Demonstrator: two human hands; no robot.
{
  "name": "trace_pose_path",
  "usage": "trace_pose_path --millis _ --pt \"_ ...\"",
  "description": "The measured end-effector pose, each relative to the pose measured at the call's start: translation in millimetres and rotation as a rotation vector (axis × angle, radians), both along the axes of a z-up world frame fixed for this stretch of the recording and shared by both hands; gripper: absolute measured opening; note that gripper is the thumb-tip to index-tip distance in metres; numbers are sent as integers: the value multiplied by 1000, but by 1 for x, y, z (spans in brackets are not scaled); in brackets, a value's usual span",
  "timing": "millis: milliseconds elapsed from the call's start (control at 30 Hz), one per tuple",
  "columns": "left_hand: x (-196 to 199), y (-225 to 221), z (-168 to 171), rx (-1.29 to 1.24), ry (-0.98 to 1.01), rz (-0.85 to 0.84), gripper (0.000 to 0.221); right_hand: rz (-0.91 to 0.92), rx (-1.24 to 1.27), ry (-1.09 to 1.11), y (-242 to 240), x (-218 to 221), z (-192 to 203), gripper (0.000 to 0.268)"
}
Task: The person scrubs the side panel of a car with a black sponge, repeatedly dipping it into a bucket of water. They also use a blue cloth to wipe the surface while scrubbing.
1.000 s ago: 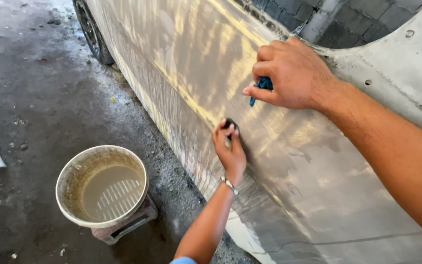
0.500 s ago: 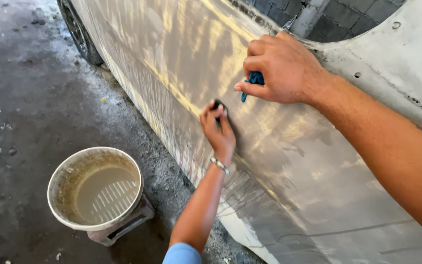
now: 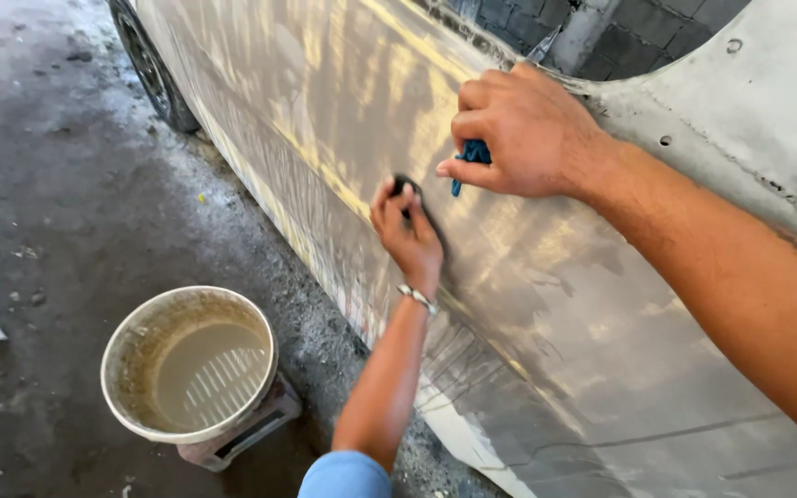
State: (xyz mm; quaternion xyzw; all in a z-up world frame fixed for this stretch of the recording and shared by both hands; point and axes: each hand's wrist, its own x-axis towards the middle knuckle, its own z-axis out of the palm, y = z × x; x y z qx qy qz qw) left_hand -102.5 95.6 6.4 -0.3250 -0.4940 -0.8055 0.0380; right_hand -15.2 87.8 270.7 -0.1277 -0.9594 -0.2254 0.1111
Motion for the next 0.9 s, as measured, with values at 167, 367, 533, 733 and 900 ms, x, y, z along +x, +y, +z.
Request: trace_pose_path --millis 167,367,533,733,900 --pt "13 -3 -8 35 20 -75 6 0 15 -5 3 -1 4 38" --pt "8 -7 12 26 -40 -51 7 -20 13 -8 0 1 1 38" --pt "12 -6 9 9 11 -130 5 -18 -16 -12 -1 1 2 36" --pt "4 -3 23 64 -14 -35 9 4 11 30 2 1 0 38" --pt "6 4 12 84 34 -138 4 45 -3 33 3 3 0 38"
